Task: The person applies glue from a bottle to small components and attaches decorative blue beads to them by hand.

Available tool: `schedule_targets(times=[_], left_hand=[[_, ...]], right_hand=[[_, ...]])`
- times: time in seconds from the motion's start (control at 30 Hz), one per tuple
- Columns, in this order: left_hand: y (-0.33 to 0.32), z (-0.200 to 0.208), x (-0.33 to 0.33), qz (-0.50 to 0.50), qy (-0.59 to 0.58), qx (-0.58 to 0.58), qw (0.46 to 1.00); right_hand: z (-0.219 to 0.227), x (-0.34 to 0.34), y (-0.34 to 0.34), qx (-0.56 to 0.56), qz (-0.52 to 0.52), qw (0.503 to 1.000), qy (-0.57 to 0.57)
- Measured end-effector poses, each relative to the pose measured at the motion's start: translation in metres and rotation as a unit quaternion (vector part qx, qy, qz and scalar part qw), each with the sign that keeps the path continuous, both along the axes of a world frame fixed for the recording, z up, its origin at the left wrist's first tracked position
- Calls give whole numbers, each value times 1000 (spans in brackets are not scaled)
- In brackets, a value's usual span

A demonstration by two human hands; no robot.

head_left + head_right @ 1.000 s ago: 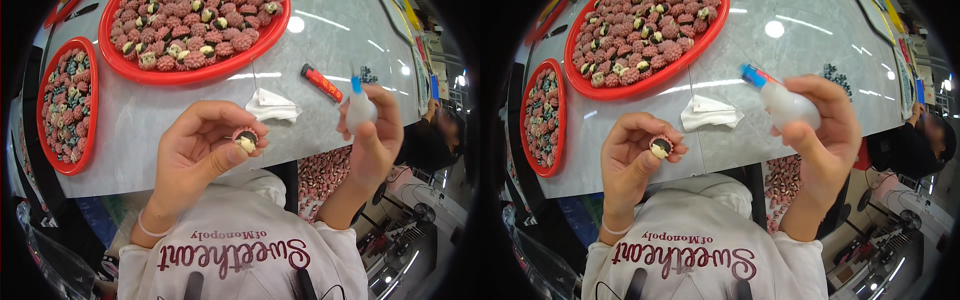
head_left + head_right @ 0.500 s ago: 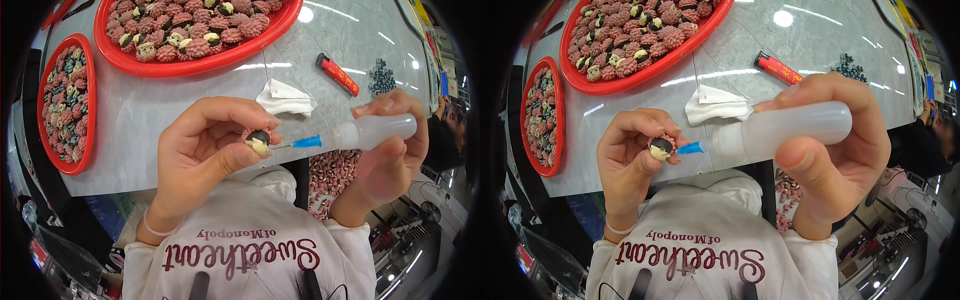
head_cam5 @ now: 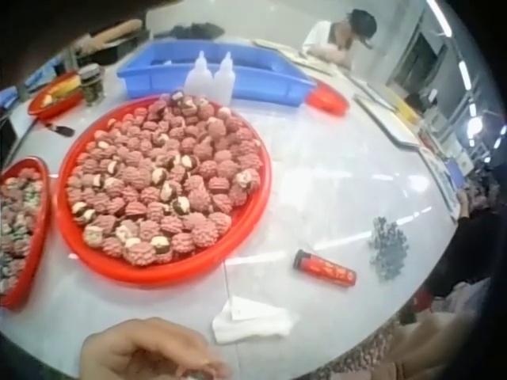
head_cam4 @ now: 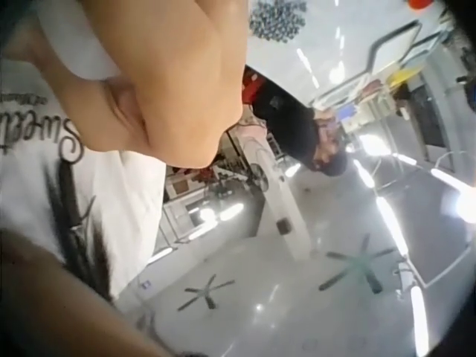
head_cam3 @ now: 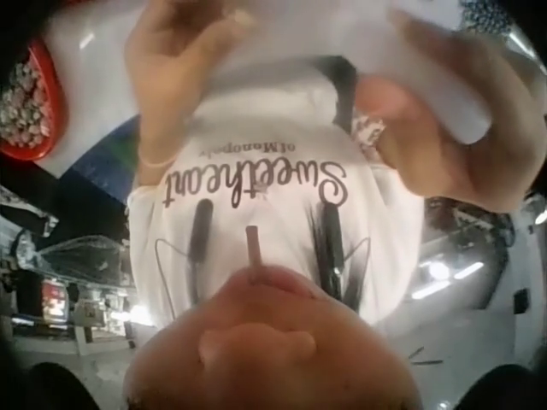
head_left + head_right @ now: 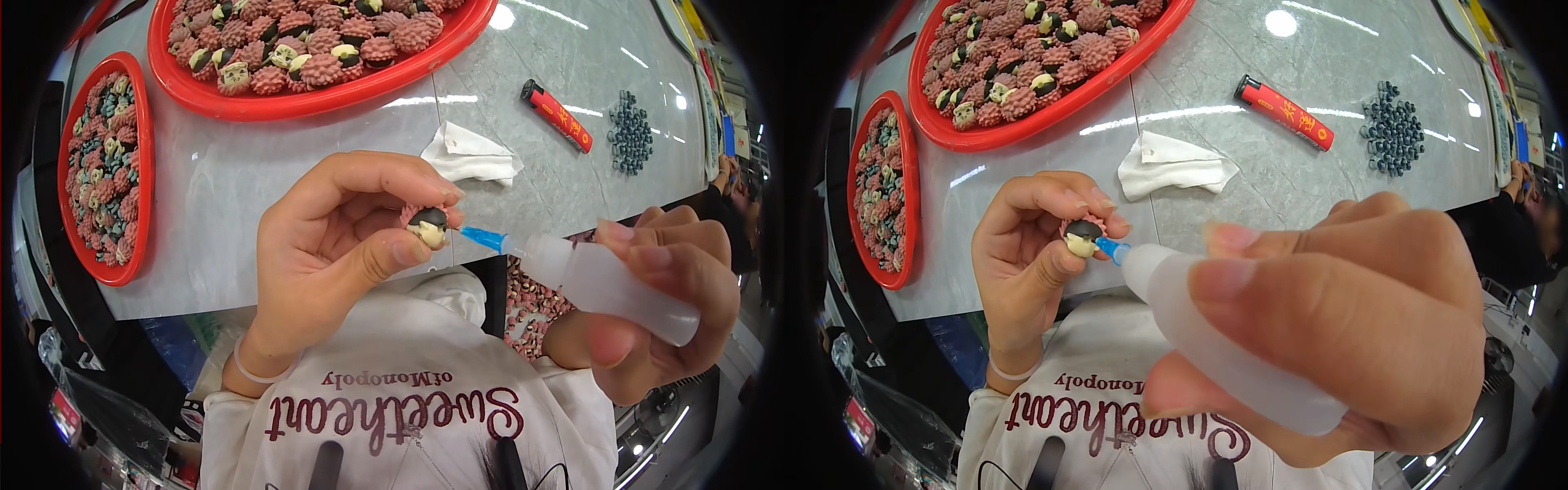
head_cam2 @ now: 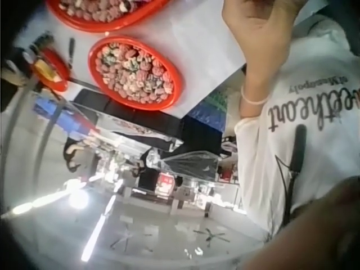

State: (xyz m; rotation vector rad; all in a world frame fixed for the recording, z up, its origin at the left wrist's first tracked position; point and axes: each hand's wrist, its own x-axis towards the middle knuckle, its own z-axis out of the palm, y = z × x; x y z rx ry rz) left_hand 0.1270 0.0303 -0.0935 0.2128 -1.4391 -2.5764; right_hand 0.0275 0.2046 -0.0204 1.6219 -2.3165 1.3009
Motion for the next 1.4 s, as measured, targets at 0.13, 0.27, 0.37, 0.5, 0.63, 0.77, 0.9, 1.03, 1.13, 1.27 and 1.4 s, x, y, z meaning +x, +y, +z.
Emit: schedule_targets(times=[0.13, 0.27, 0.37, 0.5, 0.63, 0.77, 0.9, 1.03, 1.13, 1.27, 1.4], left_hand=[[2, 1, -1, -2, -2, 4, 1000], [1, 1, 0, -2, 1, 0, 1000], [1, 1, -1, 0, -8, 11, 1000], [0, 0, 0, -2, 3, 15, 1000], [1, 0, -1, 0, 6, 10, 1000], [2, 1, -1, -3, 4, 24, 1000], [0, 1, -1, 9, 0, 6, 1000], [-2, 0, 0, 12, -9, 6, 1000], [-1, 2, 0, 17, -17, 9, 1000], [1, 0, -1, 6, -9, 11, 1000], [-1, -2, 0, -9, 30, 19, 999]], right_hand=[[-2, 1, -8, 0, -4, 1000, 11], [1, 3, 2, -1, -4, 1000, 21], [3, 4, 10, 0, -6, 1000, 28], [7, 3, 25, 0, -3, 999, 35], [7, 3, 26, -1, -3, 999, 43], [5, 8, 17, -2, -3, 999, 51], [2, 8, 2, -2, -1, 998, 60], [6, 14, 8, -67, -40, 997, 23], [2, 3, 22, -63, -144, 987, -21], [-29, -27, 9, -179, -159, 941, -238], [-48, -63, -6, -179, -192, 942, -210]])
